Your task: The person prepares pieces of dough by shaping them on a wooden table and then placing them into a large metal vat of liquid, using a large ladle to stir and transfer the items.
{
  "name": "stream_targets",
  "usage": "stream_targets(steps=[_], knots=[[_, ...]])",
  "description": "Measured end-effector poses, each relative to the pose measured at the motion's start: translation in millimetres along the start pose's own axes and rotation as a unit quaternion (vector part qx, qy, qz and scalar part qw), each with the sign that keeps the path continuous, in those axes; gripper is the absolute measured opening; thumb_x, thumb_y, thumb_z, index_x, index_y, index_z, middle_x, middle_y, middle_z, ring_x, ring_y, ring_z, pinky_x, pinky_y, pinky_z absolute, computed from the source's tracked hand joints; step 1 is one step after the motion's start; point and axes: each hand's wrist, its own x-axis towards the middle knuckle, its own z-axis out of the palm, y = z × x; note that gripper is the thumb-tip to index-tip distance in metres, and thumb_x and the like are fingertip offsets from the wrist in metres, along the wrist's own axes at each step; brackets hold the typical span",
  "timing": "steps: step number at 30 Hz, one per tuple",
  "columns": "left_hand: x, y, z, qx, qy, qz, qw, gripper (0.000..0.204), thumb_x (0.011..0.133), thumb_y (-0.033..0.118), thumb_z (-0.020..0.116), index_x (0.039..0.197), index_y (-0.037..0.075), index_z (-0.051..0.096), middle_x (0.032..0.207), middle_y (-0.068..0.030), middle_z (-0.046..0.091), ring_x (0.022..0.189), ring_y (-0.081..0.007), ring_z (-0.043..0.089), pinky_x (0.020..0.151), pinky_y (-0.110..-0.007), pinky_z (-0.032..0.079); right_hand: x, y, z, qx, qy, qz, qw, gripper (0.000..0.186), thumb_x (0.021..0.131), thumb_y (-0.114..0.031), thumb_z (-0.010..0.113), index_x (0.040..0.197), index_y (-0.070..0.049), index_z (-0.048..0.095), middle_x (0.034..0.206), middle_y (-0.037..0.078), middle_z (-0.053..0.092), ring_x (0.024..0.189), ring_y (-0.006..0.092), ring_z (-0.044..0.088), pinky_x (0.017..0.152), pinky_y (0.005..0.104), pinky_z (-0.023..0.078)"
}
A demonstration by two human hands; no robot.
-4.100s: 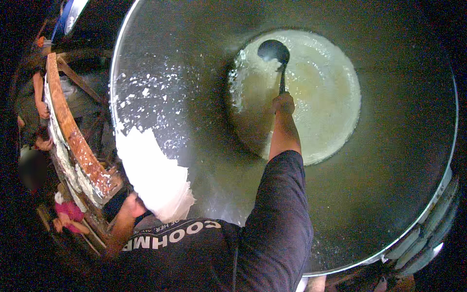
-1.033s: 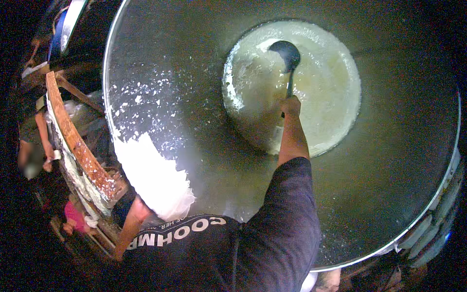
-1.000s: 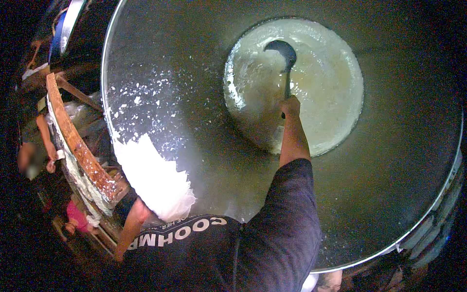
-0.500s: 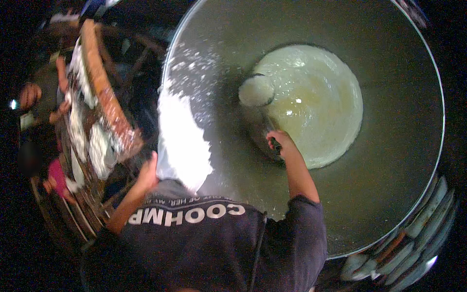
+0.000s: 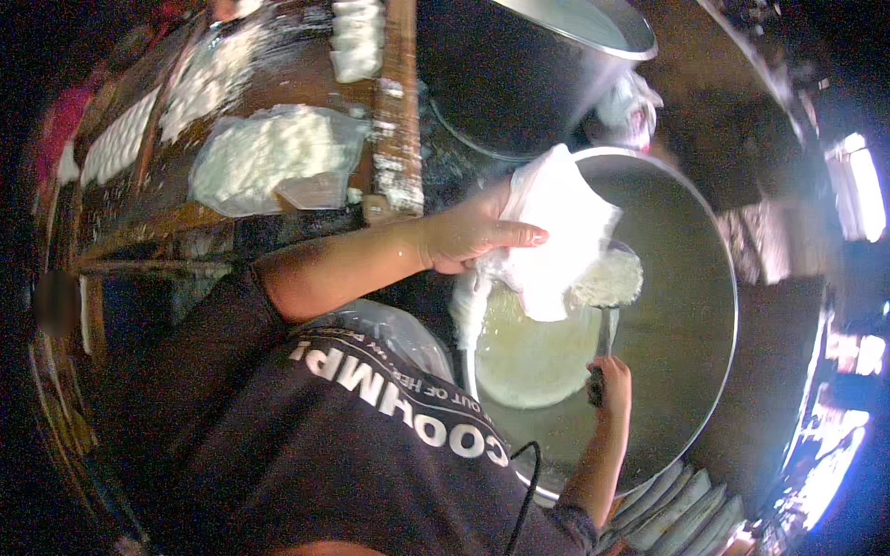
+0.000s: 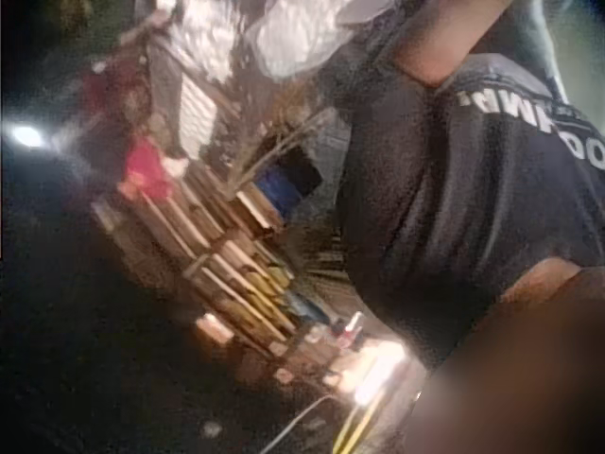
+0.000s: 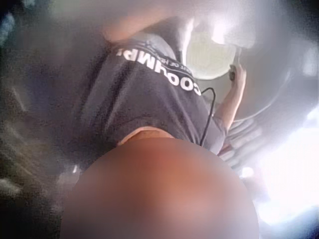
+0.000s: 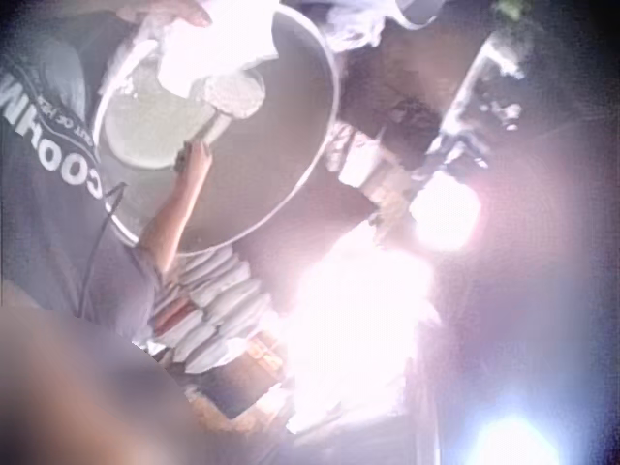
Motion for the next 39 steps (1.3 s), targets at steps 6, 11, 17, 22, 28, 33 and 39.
stream_targets(steps=[6,11,17,22,28,33,39], knots=[[-145.3,96.8,-130.8,0.184,0.060,0.134,0.972,0.054,0.073,0.010,0.058,0.121,0.004,0.034,0.107,-0.0097,0.051,0.093,-0.0195,0.053,0.080,-0.035,0.044,-109.3,-100.2,49.2,0.019,-0.050,-0.075,0.996,0.031,0.072,-0.025,0.051,0.089,0.001,0.051,0.063,0.005,0.052,0.036,0.0106,0.043,0.032,0.0220,0.035],[-289.4,145.7,-238.8,0.032,0.295,0.055,0.953,0.049,0.071,0.015,0.058,0.116,0.003,0.042,0.100,-0.0109,0.055,0.087,-0.0212,0.056,0.076,-0.036,0.047,-160.2,-154.9,148.0,0.131,-0.224,-0.065,0.964,0.053,0.077,-0.030,0.046,0.108,0.013,0.042,0.062,0.006,0.053,0.034,0.0084,0.043,0.028,0.0187,0.035],[-407.2,172.6,-449.9,0.287,0.350,-0.038,0.891,0.052,0.070,0.011,0.055,0.120,0.006,0.039,0.103,-0.0070,0.054,0.090,-0.0191,0.055,0.078,-0.033,0.045,-163.9,-201.3,271.1,0.293,-0.567,0.153,0.754,0.062,0.079,-0.024,0.040,0.118,0.017,0.014,0.082,0.021,0.045,0.046,0.0217,0.053,0.035,0.0274,0.049],[-379.3,196.3,-401.4,0.265,0.203,-0.065,0.940,0.069,0.072,0.006,0.055,0.131,0.012,0.020,0.123,-0.0058,0.040,0.104,-0.0174,0.047,0.087,-0.033,0.039,-177.5,-203.9,356.6,-0.067,-0.470,-0.362,0.802,0.037,0.073,-0.022,0.049,0.093,0.009,0.047,0.067,0.009,0.053,0.051,0.0149,0.053,0.042,0.0224,0.045],[-374.5,205.6,-411.5,0.262,0.307,-0.067,0.912,0.060,0.080,0.003,0.048,0.131,0.010,0.017,0.112,-0.0141,0.048,0.090,-0.0212,0.053,0.077,-0.033,0.045,-167.9,-169.0,389.2,-0.162,-0.406,-0.343,0.831,0.040,0.072,-0.012,0.052,0.105,0.009,0.045,0.085,0.010,0.056,0.077,0.0142,0.050,0.071,0.0256,0.040],[-333.8,212.3,-345.2,0.471,0.660,-0.096,0.577,0.044,0.080,0.010,0.048,0.121,0.019,0.035,0.078,-0.0008,0.046,0.061,-0.0100,0.044,0.052,-0.026,0.048,-122.5,-127.6,329.2,0.029,-0.296,-0.347,0.889,0.051,0.067,-0.013,0.053,0.113,0.007,0.042,0.088,0.012,0.056,0.079,0.0163,0.052,0.072,0.0271,0.042],[-190.1,90.6,-166.0,0.037,0.283,-0.010,0.958,0.034,0.083,0.022,0.050,0.114,0.009,0.043,0.082,0.0002,0.051,0.065,-0.0064,0.048,0.048,-0.017,0.045,-4.8,-18.5,162.3,0.189,-0.015,-0.240,0.952,0.056,0.067,-0.021,0.056,0.116,-0.003,0.038,0.081,0.007,0.054,0.065,0.0167,0.051,0.061,0.0293,0.044]])
